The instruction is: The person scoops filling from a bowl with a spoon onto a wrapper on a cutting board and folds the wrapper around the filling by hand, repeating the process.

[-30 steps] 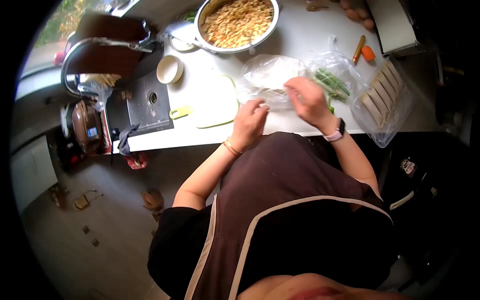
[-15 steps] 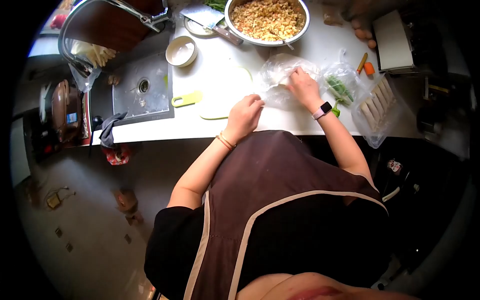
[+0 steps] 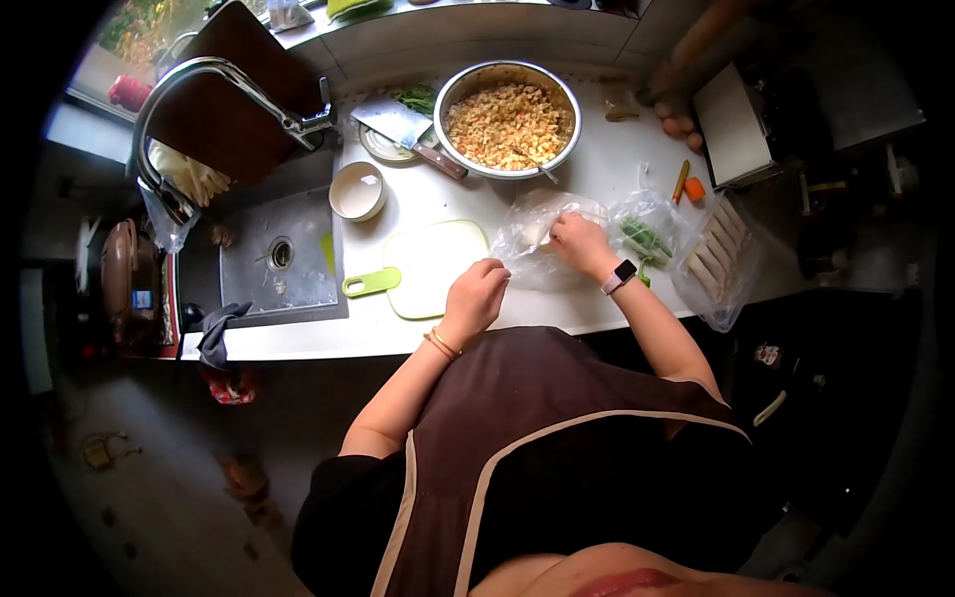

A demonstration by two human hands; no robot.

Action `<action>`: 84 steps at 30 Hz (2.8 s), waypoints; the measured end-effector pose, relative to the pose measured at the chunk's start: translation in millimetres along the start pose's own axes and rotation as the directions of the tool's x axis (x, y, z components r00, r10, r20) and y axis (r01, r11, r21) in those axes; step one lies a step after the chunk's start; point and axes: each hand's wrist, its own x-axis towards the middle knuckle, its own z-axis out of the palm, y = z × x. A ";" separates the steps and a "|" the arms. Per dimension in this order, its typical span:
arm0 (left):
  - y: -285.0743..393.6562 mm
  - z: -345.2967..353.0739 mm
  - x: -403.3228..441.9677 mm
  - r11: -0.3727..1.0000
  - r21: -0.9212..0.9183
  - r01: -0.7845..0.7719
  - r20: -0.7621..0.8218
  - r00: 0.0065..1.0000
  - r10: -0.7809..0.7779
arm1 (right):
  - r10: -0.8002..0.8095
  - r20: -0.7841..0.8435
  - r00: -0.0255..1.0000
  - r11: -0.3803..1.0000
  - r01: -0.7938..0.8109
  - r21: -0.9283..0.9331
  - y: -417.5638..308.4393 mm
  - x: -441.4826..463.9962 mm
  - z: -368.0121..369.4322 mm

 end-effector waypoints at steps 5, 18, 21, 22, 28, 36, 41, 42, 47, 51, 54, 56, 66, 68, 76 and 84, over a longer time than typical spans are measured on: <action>2.5 1.7 0.4 1.000 -0.017 0.022 -0.031 0.999 -0.023 | -0.105 -0.054 0.993 0.990 0.100 -0.095 0.7 -5.4 9.4; -0.9 -2.8 -7.9 0.999 0.022 0.038 -0.030 0.999 -0.037 | -0.214 -0.054 0.975 0.977 0.214 -0.005 7.0 -8.1 2.9; -1.8 -2.2 -8.4 0.999 0.023 0.030 -0.022 0.999 -0.029 | -0.171 -0.071 0.983 0.985 0.173 0.021 6.7 -8.8 1.9; -1.0 -2.6 -8.1 0.999 0.034 0.025 -0.018 1.000 -0.024 | -0.208 -0.074 0.975 0.978 0.205 -0.047 6.6 -9.0 3.1; 1.8 -2.5 -6.2 0.999 0.034 0.026 -0.002 1.000 -0.026 | -0.163 -0.194 0.967 0.986 0.151 -0.075 -1.8 -9.1 6.1; 37.8 -22.7 22.2 0.988 -0.131 0.084 -0.079 0.992 -0.095 | 0.291 0.103 0.951 0.429 -0.226 0.874 -22.8 -18.5 -63.3; 62.6 -44.6 43.9 0.829 -0.501 0.248 0.111 0.968 -0.223 | 0.223 0.235 0.946 0.215 -0.282 0.935 -68.9 -11.9 -101.8; 64.2 -49.6 44.9 0.788 -0.535 0.304 0.201 0.952 -0.231 | 0.198 0.242 0.950 0.241 -0.287 0.927 -75.5 -10.2 -102.4; 52.2 -56.7 30.7 0.660 -0.660 0.359 0.143 0.922 -0.359 | 0.126 0.301 0.945 0.179 -0.320 0.930 -95.0 -1.6 -101.5; 32.5 -86.2 21.2 0.353 -0.779 0.518 0.307 0.806 -0.506 | 0.072 0.427 0.901 0.236 -0.432 0.871 -101.7 5.2 -95.3; -0.8 -101.0 6.0 0.410 -0.769 0.490 0.199 0.794 -0.575 | -0.016 0.533 0.846 0.457 -0.468 0.756 -96.9 14.7 -74.1; -23.8 -113.3 -2.5 0.476 -0.715 0.512 0.136 0.770 -0.624 | 0.020 0.411 0.912 0.575 -0.347 0.741 -106.4 27.6 -63.0; -86.2 -119.9 -35.3 0.901 -0.108 0.419 -0.279 0.857 -0.433 | -0.224 -0.346 0.911 0.944 0.291 0.157 -131.9 73.7 16.3; -95.6 -94.2 -59.1 0.882 -0.029 0.471 -0.277 0.844 -0.460 | -0.354 -0.189 0.916 0.932 0.361 0.005 -119.0 59.6 46.8; -83.6 -65.9 -106.7 0.864 0.244 0.440 -0.110 0.898 -0.426 | -0.446 0.001 0.895 0.894 0.446 0.043 -126.2 46.9 51.9; -82.6 -103.5 -107.2 0.864 0.222 0.452 -0.268 0.880 -0.392 | -0.466 0.053 0.883 0.884 0.467 0.007 -194.3 191.9 72.2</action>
